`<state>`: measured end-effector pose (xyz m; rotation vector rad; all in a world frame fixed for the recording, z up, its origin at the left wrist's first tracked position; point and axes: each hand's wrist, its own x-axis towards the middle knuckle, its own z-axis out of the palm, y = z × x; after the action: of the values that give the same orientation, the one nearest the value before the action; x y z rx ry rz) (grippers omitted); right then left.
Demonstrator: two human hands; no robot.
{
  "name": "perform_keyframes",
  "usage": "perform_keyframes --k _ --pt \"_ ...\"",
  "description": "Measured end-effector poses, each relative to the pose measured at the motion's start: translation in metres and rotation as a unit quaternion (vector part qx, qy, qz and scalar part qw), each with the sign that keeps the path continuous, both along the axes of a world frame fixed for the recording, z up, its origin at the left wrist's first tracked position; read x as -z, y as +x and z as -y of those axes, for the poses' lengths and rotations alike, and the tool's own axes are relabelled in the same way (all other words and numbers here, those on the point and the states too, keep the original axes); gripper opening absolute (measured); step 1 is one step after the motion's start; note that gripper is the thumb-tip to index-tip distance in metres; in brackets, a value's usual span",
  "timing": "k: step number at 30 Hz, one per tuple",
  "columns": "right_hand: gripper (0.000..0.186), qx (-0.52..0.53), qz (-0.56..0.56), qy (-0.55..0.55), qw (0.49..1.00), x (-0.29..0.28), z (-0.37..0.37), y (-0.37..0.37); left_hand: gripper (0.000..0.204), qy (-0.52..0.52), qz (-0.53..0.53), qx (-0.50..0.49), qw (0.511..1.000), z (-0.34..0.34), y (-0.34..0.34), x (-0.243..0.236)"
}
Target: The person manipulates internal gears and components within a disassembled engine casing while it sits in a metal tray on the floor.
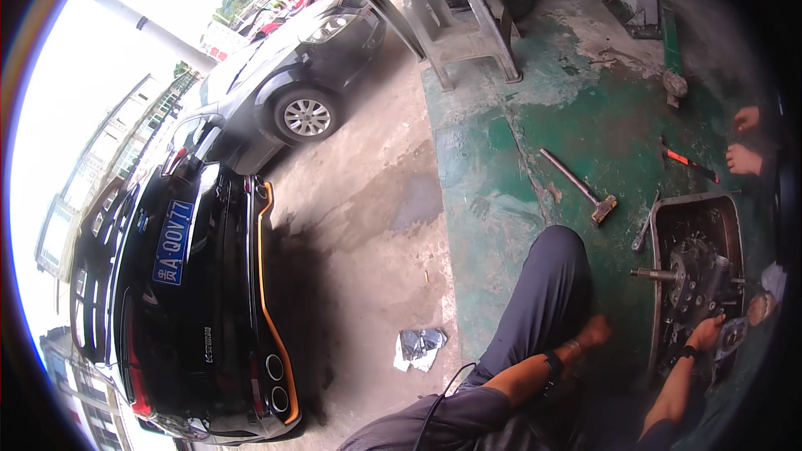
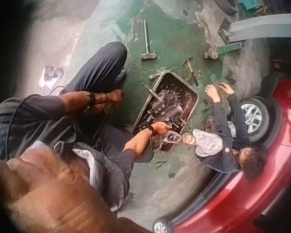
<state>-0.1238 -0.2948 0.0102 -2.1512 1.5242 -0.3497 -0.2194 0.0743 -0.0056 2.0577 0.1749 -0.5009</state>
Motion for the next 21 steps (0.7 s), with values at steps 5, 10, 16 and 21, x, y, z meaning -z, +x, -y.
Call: perform_keyframes --k 5,10,16,21 --pt "0.075 -0.016 -0.014 -0.006 1.000 -0.005 -0.015 0.017 0.027 0.013 -0.044 0.009 0.999 -0.012 0.008 -0.005" --pt "0.076 -0.005 -0.020 -0.002 1.000 -0.009 -0.012 0.015 0.027 0.012 -0.020 -0.003 1.000 -0.001 0.005 0.004" --pt "0.070 -0.026 -0.033 -0.032 0.999 0.000 -0.010 0.012 0.022 -0.019 0.030 0.015 0.999 -0.004 -0.005 0.025" --pt "0.068 -0.039 -0.017 -0.012 0.999 -0.005 -0.027 0.021 0.018 0.021 0.096 0.005 0.995 -0.011 -0.009 0.040"
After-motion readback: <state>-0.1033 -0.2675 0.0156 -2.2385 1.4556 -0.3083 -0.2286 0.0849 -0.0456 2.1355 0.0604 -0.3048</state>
